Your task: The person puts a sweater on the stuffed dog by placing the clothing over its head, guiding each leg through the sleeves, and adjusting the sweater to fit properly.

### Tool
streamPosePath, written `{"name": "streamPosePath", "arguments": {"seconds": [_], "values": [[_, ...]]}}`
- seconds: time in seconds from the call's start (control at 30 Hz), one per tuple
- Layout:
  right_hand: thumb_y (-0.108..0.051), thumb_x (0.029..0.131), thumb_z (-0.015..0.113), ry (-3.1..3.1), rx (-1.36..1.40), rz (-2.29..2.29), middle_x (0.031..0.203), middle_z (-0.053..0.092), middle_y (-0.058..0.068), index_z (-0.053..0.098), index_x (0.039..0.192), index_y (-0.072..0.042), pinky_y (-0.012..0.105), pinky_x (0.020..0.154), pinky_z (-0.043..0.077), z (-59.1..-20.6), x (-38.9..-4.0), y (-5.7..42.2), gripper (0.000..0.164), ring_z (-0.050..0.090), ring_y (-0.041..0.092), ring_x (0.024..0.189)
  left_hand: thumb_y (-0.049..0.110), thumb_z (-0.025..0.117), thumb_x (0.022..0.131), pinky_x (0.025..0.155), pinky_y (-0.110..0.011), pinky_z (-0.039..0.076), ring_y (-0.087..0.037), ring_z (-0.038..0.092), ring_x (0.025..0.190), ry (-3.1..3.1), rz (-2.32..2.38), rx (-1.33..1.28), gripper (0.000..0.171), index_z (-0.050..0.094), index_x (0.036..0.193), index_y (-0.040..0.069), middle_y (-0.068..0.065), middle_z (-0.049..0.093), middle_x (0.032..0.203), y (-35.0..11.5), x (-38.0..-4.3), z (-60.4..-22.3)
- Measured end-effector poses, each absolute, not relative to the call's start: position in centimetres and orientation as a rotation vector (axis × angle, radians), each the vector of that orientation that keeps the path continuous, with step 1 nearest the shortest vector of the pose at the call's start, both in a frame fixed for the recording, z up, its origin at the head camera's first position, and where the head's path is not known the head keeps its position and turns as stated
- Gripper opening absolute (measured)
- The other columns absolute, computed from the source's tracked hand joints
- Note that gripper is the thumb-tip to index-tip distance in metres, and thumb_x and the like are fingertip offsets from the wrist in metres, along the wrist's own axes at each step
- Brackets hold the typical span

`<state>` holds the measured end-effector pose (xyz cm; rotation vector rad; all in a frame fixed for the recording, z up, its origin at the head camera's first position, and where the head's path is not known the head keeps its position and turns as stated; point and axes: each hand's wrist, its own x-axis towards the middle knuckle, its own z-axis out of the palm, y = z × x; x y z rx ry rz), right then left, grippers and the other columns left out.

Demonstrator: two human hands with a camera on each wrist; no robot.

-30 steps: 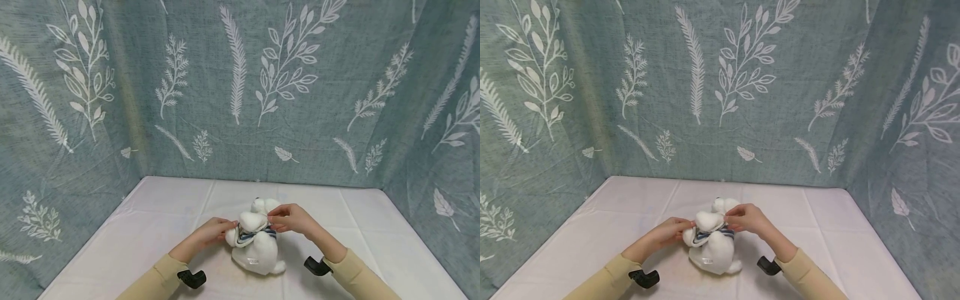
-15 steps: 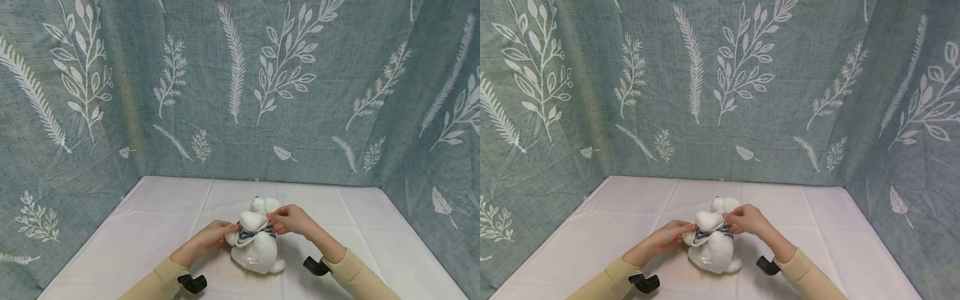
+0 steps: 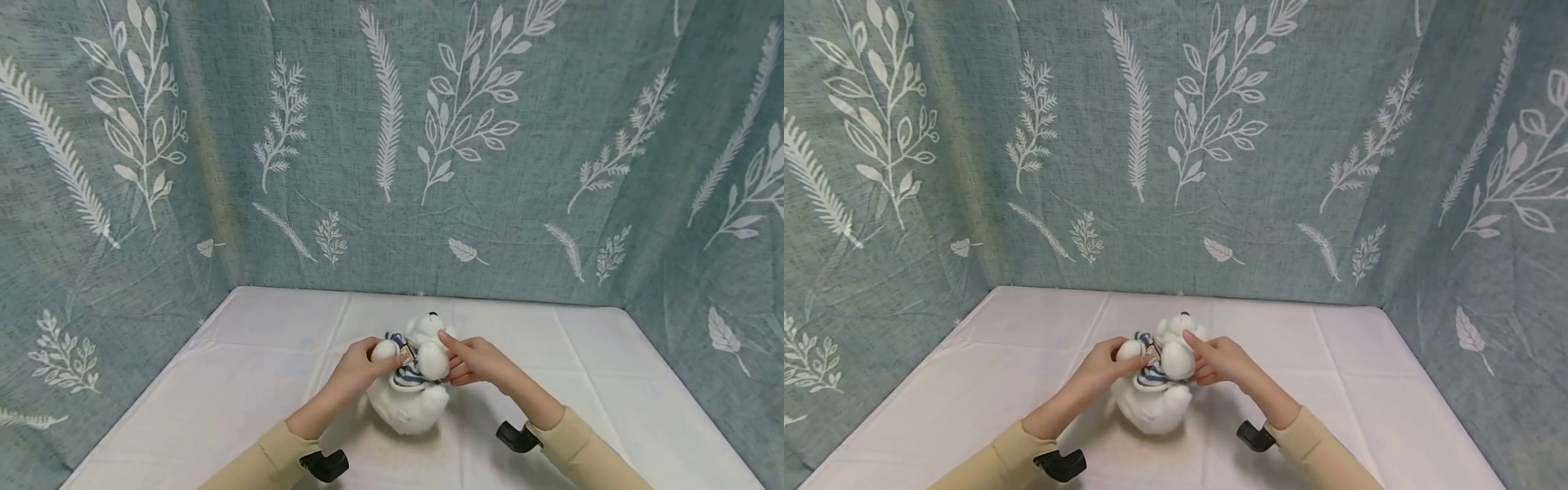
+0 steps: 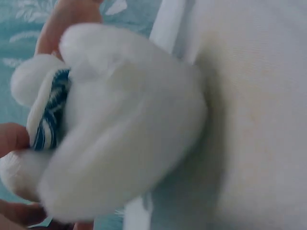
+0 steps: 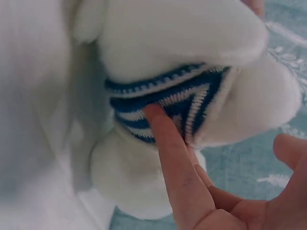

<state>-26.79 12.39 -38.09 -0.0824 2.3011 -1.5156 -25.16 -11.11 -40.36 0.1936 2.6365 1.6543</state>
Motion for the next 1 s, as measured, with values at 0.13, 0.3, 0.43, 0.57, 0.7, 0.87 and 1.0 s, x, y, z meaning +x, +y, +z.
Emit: {"name": "streamPosePath", "arguments": {"seconds": [0.13,0.3,0.43,0.57,0.7,0.87,1.0], "values": [[-0.059,0.091,0.050,2.233,-0.083,-1.521,0.098,0.064,0.016,0.057,0.114,0.012,0.033,0.072,0.058,-38.4,-27.0,12.5,0.075,0.068,0.016,0.074,0.033,0.076,0.076,0.068,-0.030,0.049,-0.015,0.058,0.081,2.831,1.551,0.270,0.044,0.063,0.107,0.004,-0.007,0.065,0.096,-10.4,-24.7,-39.4],[-0.049,0.093,0.053,2.059,-0.169,-1.562,0.088,0.067,0.004,0.059,0.113,0.008,0.031,0.076,0.057,-39.3,-27.6,13.4,0.061,0.067,0.010,0.076,0.028,0.078,0.075,0.072,-0.030,0.047,-0.016,0.056,0.085,2.911,1.548,0.378,0.046,0.063,0.111,0.004,-0.006,0.062,0.096,-9.5,-24.3,-38.9],[-0.031,0.095,0.054,1.903,-0.209,-1.610,0.082,0.066,-0.002,0.061,0.107,0.004,0.026,0.074,0.055,-40.3,-28.1,14.4,0.037,0.065,0.006,0.075,0.026,0.078,0.075,0.075,-0.031,0.045,-0.018,0.055,0.092,2.919,1.536,0.502,0.047,0.061,0.114,0.005,-0.005,0.060,0.100,-8.9,-23.8,-38.8],[-0.024,0.095,0.052,1.863,-0.229,-1.611,0.090,0.063,0.000,0.060,0.111,0.004,0.024,0.071,0.053,-41.2,-28.4,15.3,0.033,0.062,0.007,0.080,0.027,0.077,0.076,0.079,-0.032,0.045,-0.020,0.055,0.097,2.899,1.507,0.601,0.048,0.061,0.117,0.007,-0.004,0.059,0.103,-8.2,-23.3,-38.8],[-0.019,0.094,0.049,1.853,-0.243,-1.590,0.089,0.061,0.001,0.060,0.103,0.000,0.024,0.069,0.051,-42.0,-28.6,16.1,0.024,0.059,0.009,0.080,0.025,0.079,0.074,0.082,-0.034,0.047,-0.020,0.056,0.096,2.872,1.519,0.666,0.047,0.062,0.115,0.008,-0.003,0.060,0.103,-7.4,-23.1,-39.0],[-0.012,0.088,0.050,1.883,-0.242,-1.564,0.097,0.058,0.004,0.060,0.106,0.003,0.026,0.075,0.050,-42.6,-28.9,16.8,0.025,0.054,0.011,0.088,0.023,0.080,0.075,0.083,-0.034,0.050,-0.020,0.059,0.095,2.812,1.556,0.742,0.044,0.064,0.112,0.007,-0.004,0.062,0.105,-7.0,-23.0,-39.4],[-0.015,0.093,0.051,1.943,-0.246,-1.545,0.118,0.059,0.013,0.049,0.129,0.013,0.030,0.084,0.051,-42.5,-28.9,17.2,0.046,0.057,0.015,0.102,0.027,0.077,0.078,0.083,-0.033,0.050,-0.018,0.059,0.097,2.727,1.590,0.711,0.039,0.065,0.111,0.010,-0.001,0.064,0.106,-7.2,-23.0,-39.2]]}}
